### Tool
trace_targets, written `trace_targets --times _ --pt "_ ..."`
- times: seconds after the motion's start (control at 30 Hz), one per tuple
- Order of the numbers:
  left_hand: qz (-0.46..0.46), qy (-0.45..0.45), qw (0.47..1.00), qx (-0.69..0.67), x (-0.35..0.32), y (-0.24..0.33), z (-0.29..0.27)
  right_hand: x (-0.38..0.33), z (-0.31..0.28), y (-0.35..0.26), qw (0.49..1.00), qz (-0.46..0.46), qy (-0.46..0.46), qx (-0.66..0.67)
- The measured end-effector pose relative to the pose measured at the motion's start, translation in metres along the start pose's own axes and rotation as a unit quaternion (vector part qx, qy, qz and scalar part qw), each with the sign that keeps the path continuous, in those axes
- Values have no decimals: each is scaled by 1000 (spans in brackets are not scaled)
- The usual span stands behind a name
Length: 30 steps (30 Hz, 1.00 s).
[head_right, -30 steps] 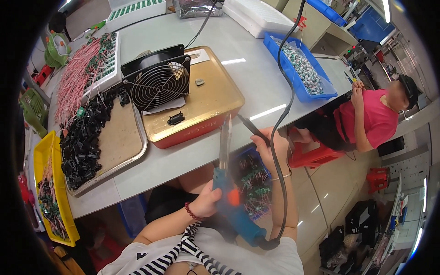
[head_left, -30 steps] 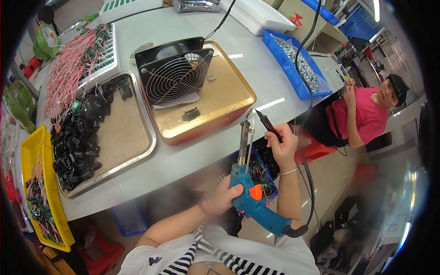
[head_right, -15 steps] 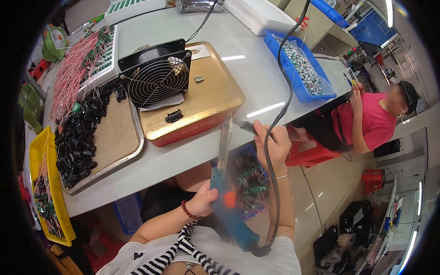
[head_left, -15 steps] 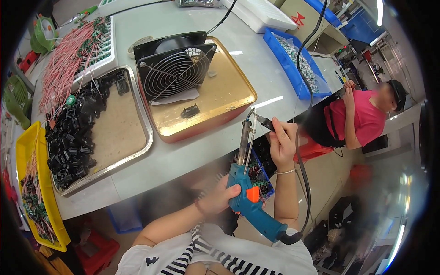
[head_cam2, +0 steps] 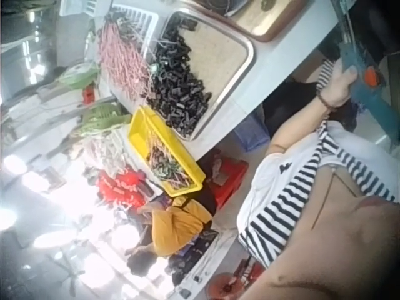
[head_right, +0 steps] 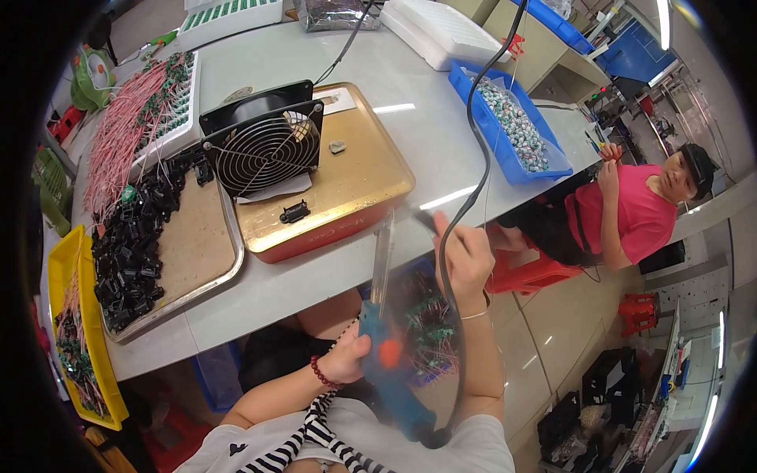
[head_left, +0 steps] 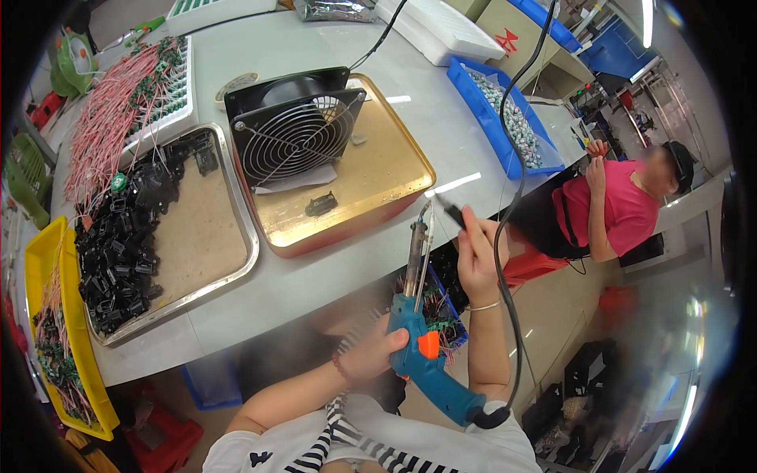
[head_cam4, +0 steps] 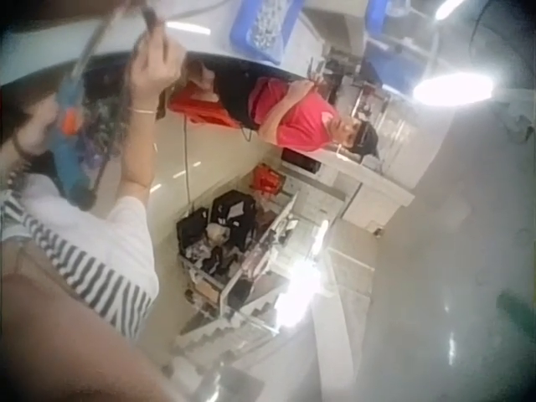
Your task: The person prepares a soldering iron, picks up circuit boards with attached wires and plastic housings from trays, and solders the wires to the plastic components using the soldering iron.
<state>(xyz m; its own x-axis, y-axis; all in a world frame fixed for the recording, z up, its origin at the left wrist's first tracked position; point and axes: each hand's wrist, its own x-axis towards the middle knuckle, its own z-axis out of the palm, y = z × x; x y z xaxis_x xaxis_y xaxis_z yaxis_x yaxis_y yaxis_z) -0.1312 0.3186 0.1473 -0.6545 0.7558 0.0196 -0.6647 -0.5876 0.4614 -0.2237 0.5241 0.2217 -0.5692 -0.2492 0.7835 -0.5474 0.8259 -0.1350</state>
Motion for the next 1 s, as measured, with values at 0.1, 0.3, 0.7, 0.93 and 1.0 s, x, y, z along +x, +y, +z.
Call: trace_targets --times 0.1,0.3,0.7,0.93,1.0 --pt "11 -26 999 27 0 -3 18 -4 -5 13 987 147 23 -58" --pt "-6 17 999 -26 -2 4 26 -6 -8 2 991 135 -8 8" --pt "-16 -24 999 17 0 -2 14 -12 -16 -9 991 125 -16 40" --pt "-17 -18 999 45 0 8 21 -25 -24 -7 990 113 -24 78" --pt "-15 -7 999 44 1 6 21 -28 -25 -9 992 98 -14 77"
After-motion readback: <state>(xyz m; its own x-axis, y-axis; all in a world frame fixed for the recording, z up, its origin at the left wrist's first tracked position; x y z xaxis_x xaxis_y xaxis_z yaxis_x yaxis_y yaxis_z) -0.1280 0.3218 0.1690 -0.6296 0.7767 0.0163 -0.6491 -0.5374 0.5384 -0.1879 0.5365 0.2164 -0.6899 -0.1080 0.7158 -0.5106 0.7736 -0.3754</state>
